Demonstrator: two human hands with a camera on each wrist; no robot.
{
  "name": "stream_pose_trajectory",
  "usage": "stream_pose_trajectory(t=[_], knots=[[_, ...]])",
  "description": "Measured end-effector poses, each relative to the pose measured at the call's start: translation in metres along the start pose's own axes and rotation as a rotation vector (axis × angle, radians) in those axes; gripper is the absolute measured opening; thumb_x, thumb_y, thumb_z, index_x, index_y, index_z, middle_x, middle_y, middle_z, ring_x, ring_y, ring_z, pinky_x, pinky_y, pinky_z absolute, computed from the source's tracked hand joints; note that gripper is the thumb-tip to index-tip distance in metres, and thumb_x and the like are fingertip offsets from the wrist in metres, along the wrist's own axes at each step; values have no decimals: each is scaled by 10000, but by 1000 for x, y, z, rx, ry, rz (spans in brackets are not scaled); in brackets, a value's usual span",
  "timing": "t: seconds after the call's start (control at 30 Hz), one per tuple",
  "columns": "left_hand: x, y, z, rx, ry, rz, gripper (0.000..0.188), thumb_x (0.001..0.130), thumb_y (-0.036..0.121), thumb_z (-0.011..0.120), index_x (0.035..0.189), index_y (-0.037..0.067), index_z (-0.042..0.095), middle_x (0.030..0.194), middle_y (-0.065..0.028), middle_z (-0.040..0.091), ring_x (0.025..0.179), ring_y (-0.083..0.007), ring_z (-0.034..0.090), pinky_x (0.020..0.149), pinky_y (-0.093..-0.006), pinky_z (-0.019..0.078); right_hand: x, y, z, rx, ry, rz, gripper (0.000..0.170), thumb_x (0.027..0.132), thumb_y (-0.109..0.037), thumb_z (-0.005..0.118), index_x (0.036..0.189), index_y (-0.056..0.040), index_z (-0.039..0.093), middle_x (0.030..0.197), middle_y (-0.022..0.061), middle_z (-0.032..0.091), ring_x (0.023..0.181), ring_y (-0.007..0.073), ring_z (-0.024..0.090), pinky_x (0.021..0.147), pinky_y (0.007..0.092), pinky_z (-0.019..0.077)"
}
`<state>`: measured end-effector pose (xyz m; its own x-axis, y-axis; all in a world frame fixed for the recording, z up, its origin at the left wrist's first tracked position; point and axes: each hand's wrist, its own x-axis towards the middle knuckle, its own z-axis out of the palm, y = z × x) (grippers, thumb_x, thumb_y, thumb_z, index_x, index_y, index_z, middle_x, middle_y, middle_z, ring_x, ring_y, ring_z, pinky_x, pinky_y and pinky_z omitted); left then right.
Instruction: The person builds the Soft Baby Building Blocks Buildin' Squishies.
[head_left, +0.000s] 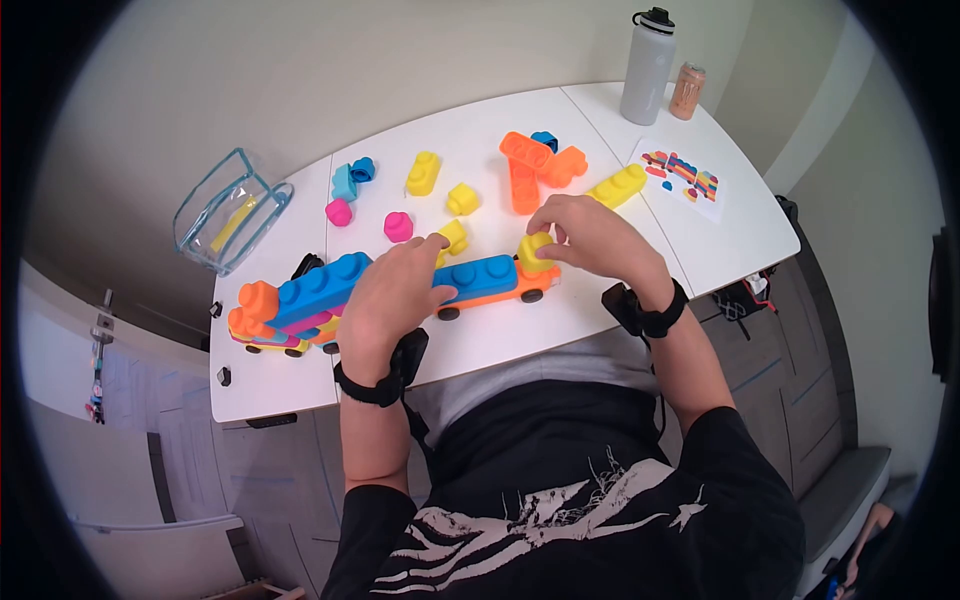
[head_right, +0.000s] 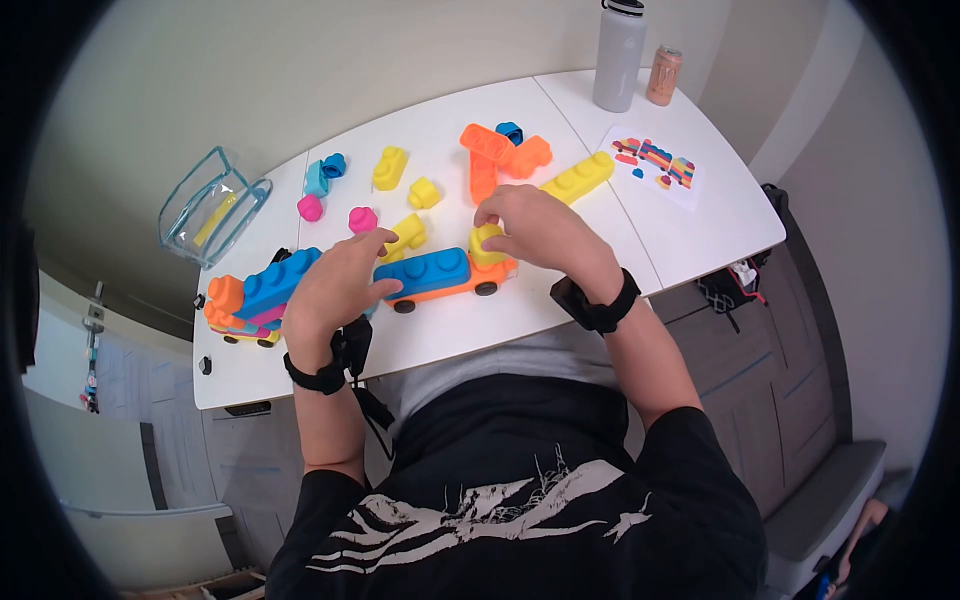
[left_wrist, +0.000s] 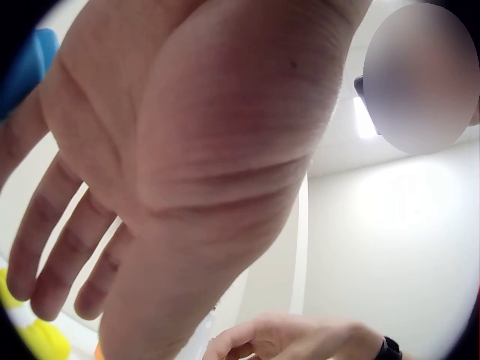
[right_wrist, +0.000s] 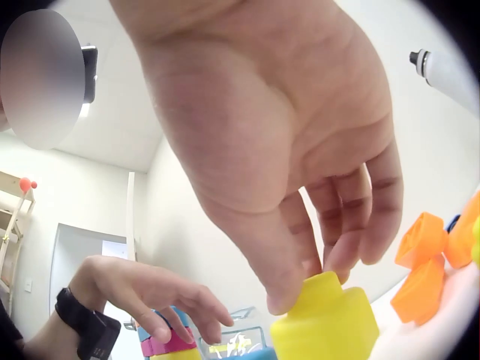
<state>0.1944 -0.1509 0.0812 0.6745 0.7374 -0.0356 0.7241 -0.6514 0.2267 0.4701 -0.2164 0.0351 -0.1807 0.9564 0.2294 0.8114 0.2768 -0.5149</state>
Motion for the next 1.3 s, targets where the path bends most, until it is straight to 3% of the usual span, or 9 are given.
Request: stream_pose_trajectory(t=[0.4, 0.73, 0.83, 0.9, 0.93, 0.97, 1.03, 1.17, 1.3], knots=[[6, 7, 3, -21, -98, 18, 367, 873, 174, 816, 1200, 56, 698, 1052, -147, 780, 960, -334, 744, 862, -424, 577, 4, 1, 16, -96, -93, 30, 258, 832, -144, 819, 1061, -37, 769, 1050, 127, 722, 962, 313, 689, 857, 411, 547], [8, 4, 3, -11, -77, 3, 374, 870, 163, 811, 1209, 47, 701, 1051, -161, 777, 985, -349, 742, 879, -429, 576, 8, -5, 22, -134, -78, 37, 267, 847, -236, 804, 1058, -77, 773, 1052, 105, 721, 1019, 295, 696, 882, 420, 555], [6, 0, 1, -58, -81, -29, 418, 880, 169, 806, 1257, 40, 677, 1100, -184, 764, 1035, -361, 731, 907, -432, 570, 17, 9, 7, 87, -140, 76, 308, 878, -236, 815, 1114, -48, 752, 1060, 116, 729, 942, 299, 688, 852, 412, 554], [3, -1, -2, -37, -61, -38, 449, 887, 176, 806, 1286, 35, 656, 1146, -201, 751, 1091, -368, 716, 937, -433, 562, 32, 45, 9, -32, 111, 36, 359, 899, -268, 806, 1172, -48, 727, 1124, 124, 730, 956, 293, 688, 865, 411, 560], [1, -1, -4, -39, -57, -36, 449, 887, 176, 806, 1286, 35, 656, 1146, -201, 751, 1091, -368, 716, 937, -433, 562, 39, 59, 8, -113, 177, 49, 372, 907, -239, 787, 1235, -81, 713, 1234, 126, 705, 1085, 296, 678, 938, 412, 559], [-1, -1, -6, -52, -54, -34, 452, 890, 178, 805, 1290, 33, 652, 1152, -201, 751, 1109, -367, 711, 945, -434, 559, 46, 65, 6, -118, 179, 47, 372, 907, -239, 787, 1235, -81, 713, 1234, 126, 705, 1085, 296, 678, 938, 412, 559], [-4, 0, -9, -66, -42, -34, 455, 893, 181, 804, 1293, 31, 647, 1158, -201, 750, 1126, -367, 706, 952, -436, 556, 58, 76, 5, -331, 245, 229, 399, 918, -270, 760, 1299, -167, 701, 1397, 87, 636, 1269, 300, 615, 1015, 433, 551], [-10, 0, -12, -55, -32, -5, 453, 902, 179, 796, 1299, 25, 638, 1166, -204, 749, 1140, -369, 702, 961, -436, 553, 73, 92, 16, -282, 182, 241, 402, 892, -147, 765, 1290, -145, 706, 1390, 111, 631, 1310, 291, 588, 1062, 423, 526], [-12, -2, -12, -50, -22, 16, 456, 905, 173, 793, 1304, 22, 632, 1167, -203, 749, 1140, -371, 701, 963, -436, 551, 78, 87, 13, -325, 201, 267, 373, 886, -140, 760, 1255, -131, 710, 1299, 107, 682, 1150, 297, 675, 964, 431, 569]])
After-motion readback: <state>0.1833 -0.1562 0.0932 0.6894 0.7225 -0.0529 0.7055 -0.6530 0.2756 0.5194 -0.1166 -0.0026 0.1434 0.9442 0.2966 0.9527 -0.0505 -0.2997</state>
